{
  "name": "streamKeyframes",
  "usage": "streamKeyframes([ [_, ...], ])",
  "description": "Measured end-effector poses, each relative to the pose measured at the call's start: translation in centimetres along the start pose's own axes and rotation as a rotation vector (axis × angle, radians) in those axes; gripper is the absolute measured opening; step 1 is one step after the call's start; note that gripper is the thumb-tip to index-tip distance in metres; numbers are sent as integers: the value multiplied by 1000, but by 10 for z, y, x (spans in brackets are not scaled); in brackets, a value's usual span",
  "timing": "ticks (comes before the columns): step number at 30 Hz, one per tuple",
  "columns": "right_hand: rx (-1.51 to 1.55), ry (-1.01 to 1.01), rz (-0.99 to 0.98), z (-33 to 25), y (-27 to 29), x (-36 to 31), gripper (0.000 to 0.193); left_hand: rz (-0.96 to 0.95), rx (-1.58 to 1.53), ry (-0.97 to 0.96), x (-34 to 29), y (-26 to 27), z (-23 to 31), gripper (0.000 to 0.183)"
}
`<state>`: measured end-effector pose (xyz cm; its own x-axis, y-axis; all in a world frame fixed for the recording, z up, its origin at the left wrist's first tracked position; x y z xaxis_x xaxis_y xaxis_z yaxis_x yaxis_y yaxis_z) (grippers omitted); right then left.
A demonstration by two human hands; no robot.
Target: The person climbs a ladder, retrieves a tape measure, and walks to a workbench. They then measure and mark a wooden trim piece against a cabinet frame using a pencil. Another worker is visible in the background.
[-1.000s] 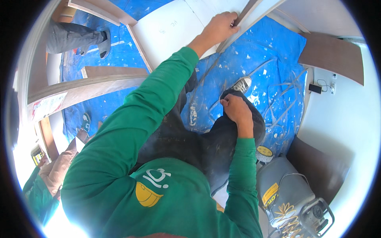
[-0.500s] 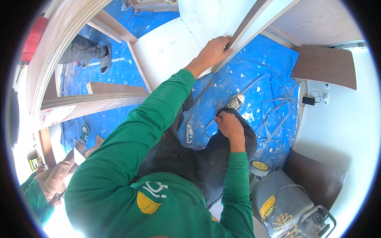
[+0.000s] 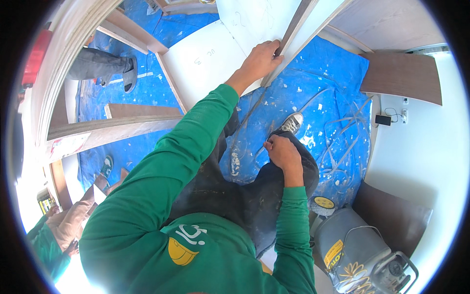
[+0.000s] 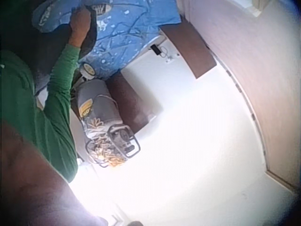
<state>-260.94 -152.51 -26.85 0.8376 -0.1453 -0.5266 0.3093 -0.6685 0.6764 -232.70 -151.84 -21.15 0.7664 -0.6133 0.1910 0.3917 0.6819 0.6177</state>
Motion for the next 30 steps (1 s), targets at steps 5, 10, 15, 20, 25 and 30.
streamKeyframes([
  [5, -8, 8, 11, 0, 2, 0, 30, -9, -2, -26, 1, 0, 2, 35],
  [10, -6, 24, 19, 0, 1, 0, 31, -12, -14, -16, -1, 0, 2, 35],
  [15, -9, 25, 37, 0, 0, -1, 31, -12, 17, -32, -2, 0, 2, 35],
  [20, 0, 14, 7, 3, -1, 2, 29, -15, 1, -22, 0, -2, 1, 34],
  [25, -7, 33, 22, 9, -8, 5, 30, 2, 14, -37, -1, -1, -1, 31],
  [30, -16, 12, 4, 5, -5, 3, 31, -33, -31, 29, -2, -2, -1, 33],
])
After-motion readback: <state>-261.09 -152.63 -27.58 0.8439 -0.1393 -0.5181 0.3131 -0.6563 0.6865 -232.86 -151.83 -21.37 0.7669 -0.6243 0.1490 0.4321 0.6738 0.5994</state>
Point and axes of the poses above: each hand's wrist, its own x-axis towards the middle knuckle, its own y-axis out of the back of the hand, z = x × y, the point moved 8 cm from there along x, towards the middle knuckle, and after that the axes turned 7 degrees about y, right-handed, at the moved point
